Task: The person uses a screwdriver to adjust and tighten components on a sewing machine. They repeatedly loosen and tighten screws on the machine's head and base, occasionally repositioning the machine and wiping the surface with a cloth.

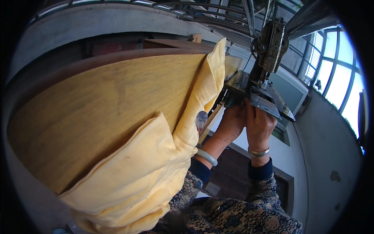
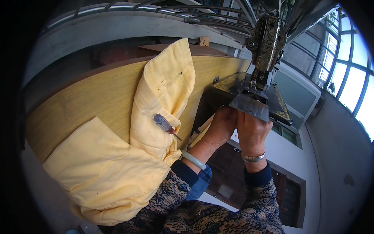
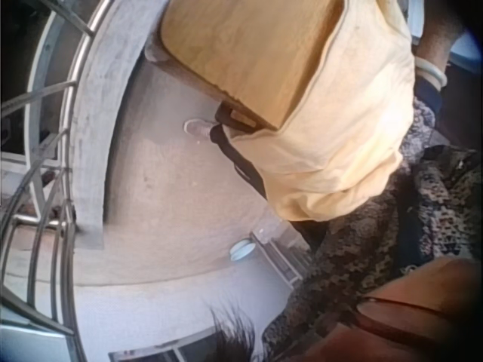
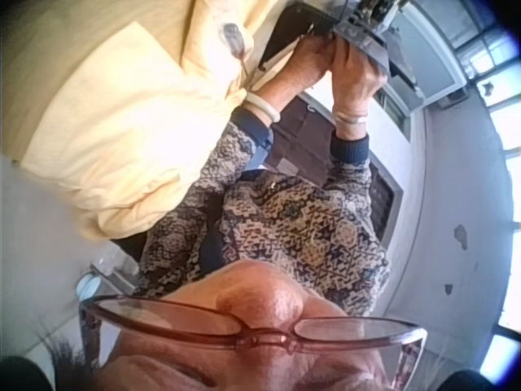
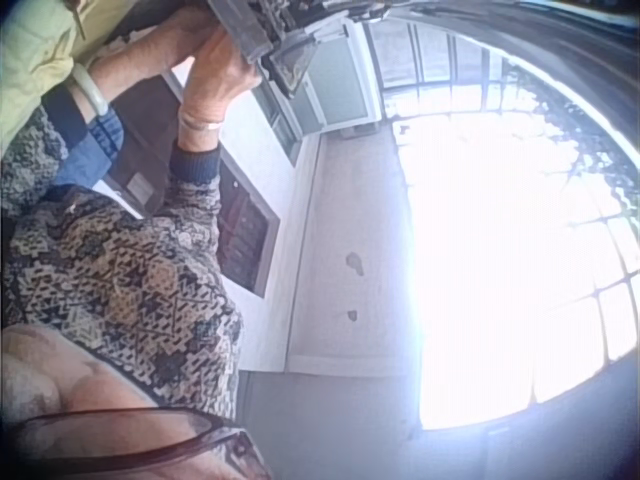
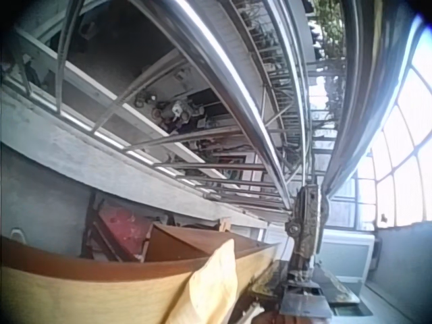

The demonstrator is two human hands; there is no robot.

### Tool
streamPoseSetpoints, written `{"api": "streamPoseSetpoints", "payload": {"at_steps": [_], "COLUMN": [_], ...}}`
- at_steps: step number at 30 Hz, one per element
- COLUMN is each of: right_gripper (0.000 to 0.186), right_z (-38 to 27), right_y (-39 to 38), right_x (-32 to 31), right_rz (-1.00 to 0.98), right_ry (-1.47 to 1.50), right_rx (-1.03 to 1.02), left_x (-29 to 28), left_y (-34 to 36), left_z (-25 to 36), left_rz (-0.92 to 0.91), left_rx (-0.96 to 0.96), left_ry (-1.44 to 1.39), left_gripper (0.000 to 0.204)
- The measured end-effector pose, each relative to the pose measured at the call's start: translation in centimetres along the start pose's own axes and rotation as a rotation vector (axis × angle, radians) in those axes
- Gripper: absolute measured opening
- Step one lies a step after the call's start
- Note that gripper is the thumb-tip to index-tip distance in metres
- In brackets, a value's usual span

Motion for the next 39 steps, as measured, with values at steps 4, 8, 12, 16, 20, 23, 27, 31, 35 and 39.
{"api": "streamPoseSetpoints", "payload": {"at_steps": [4,8,12,16,20,23,27,31,35,39], "right_gripper": [0.022,0.022,0.02,0.014,0.014,0.015,0.017,0.017,0.018,0.015], "right_z": [-0.1,-0.2,0.0,0.1,-0.2,-0.5,-0.5,0.2,0.7,0.3], "right_y": [0.2,0.1,0.1,0.1,0.4,0.6,0.4,-0.4,-0.8,-0.4], "right_x": [0.1,0.3,0.7,0.7,0.1,0.0,0.4,0.8,1.1,1.0], "right_rz": [-0.055,-0.04,-0.021,-0.015,-0.045,-0.106,-0.06,-0.045,-0.056,-0.039], "right_ry": [-0.083,-0.101,-0.145,-0.13,-0.145,-0.166,-0.131,-0.3,-0.263,-0.184], "right_rx": [0.034,0.061,0.014,-0.015,-0.069,-0.024,0.053,-0.067,-0.065,-0.052], "left_x": [0.0,0.1,0.1,-0.1,0.0,-0.1,0.1,0.0,-0.1,0.1], "left_y": [0.0,-0.1,-0.1,0.2,0.1,-0.1,-0.2,-0.1,0.1,0.0], "left_z": [-0.1,0.1,0.2,0.0,-0.1,0.2,0.4,0.2,-0.2,-0.1], "left_rz": [-0.019,0.045,0.025,0.004,-0.004,-0.017,0.036,0.013,-0.011,0.009], "left_rx": [0.003,0.069,0.058,0.062,0.025,-0.016,0.041,0.036,0.015,0.09], "left_ry": [-0.009,0.067,0.08,0.073,0.052,0.056,0.035,0.033,0.024,0.019], "left_gripper": [0.029,0.031,0.032,0.031,0.028,0.027,0.027,0.027,0.026,0.026]}}
Point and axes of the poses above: each hand's wrist, its own y-axis towards the middle knuckle, its own x-axis out of the palm, z = x × y, the point moved 1 cm from there along y, towards the middle knuckle, and after that the axes turned 6 degrees about -x, right-handed, at the moved point
